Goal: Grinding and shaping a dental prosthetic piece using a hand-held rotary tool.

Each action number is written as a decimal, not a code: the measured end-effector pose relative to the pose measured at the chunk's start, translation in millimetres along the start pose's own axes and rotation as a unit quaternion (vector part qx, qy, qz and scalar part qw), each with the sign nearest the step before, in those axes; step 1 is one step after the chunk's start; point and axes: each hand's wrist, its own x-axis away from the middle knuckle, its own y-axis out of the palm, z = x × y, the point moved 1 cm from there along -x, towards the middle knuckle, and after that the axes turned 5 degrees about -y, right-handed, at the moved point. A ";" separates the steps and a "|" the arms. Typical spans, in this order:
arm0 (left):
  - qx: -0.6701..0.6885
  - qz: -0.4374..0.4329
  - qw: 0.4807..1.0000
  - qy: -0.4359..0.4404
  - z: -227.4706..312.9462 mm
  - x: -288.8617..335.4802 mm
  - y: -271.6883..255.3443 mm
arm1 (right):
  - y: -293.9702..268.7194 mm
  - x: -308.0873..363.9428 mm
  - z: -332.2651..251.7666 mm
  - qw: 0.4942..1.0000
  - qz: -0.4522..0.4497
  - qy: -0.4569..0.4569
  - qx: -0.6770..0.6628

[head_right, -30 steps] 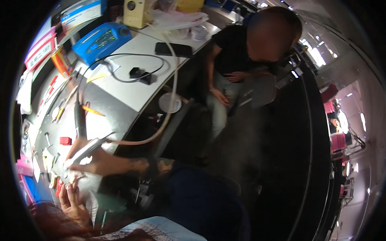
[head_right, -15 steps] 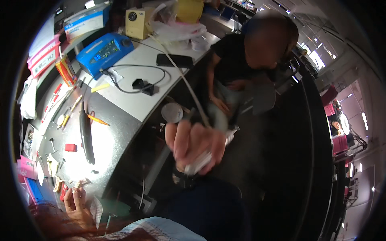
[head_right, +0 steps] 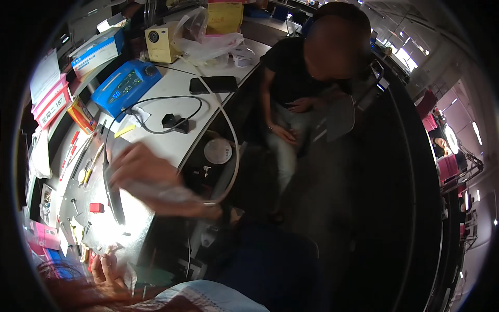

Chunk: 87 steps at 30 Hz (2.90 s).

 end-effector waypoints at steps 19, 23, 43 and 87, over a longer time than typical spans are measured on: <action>0.076 0.068 0.988 -0.112 8.5 11.7 -5.5 | 137.7 76.8 25.9 0.890 -0.106 0.263 -0.357; -0.067 0.050 0.996 0.032 12.3 7.3 1.8 | 133.7 77.8 26.9 0.878 -0.075 0.310 -0.358; 0.179 0.011 0.983 -0.028 68.4 7.5 43.8 | 118.4 71.5 27.9 0.918 -0.145 0.257 -0.265; 0.173 -0.003 0.983 -0.063 69.4 9.3 40.8 | 117.5 72.1 28.6 0.904 -0.176 0.265 -0.286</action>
